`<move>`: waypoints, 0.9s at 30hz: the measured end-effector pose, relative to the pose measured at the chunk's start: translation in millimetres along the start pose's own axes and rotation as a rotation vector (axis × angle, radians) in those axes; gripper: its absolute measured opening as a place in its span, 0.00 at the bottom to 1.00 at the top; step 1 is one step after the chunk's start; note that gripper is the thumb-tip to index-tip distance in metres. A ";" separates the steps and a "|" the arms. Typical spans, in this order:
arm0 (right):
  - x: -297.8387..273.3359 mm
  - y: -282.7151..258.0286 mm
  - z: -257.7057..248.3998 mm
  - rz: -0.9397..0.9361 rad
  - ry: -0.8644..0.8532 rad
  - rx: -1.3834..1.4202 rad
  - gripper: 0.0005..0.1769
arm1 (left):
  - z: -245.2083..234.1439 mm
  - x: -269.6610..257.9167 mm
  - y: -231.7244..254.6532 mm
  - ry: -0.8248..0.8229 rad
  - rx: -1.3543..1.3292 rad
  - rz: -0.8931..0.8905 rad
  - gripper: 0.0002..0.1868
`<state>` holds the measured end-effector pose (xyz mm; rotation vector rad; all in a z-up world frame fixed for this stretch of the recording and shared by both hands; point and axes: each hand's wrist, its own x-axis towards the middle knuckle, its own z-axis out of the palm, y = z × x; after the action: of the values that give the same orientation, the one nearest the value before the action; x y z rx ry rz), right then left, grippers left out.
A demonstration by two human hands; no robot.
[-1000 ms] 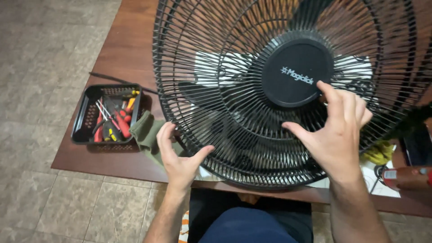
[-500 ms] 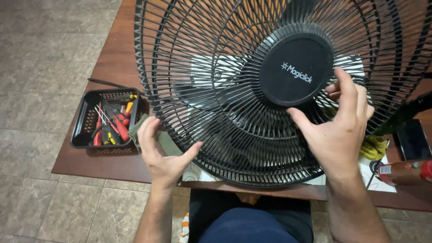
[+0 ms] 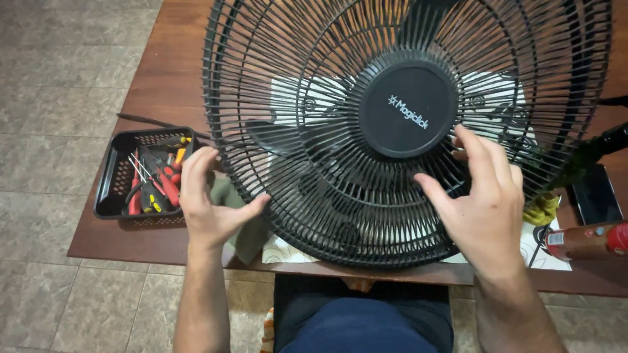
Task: The person cleans the front and back grilles of a disassembled floor fan by hand, using a cloth and small tools to wipe the mesh and hub areas.
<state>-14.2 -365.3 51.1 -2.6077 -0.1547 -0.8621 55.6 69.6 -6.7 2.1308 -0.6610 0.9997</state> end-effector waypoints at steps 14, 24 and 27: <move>43.0 46.2 6.7 -0.197 -0.068 -0.235 0.53 | 8.6 -11.3 16.9 -0.062 -0.024 -0.168 0.57; 52.8 52.3 -0.5 -0.249 -0.081 -0.356 0.57 | 81.8 16.8 130.5 -0.315 0.247 0.167 0.48; 55.2 54.4 -9.3 -0.257 -0.123 -0.386 0.58 | 91.4 31.5 140.7 -0.410 0.396 0.230 0.53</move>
<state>37.3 -419.8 72.9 -3.0529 -0.4012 -0.8887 20.0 -93.9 26.8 2.6945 -0.9899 0.8695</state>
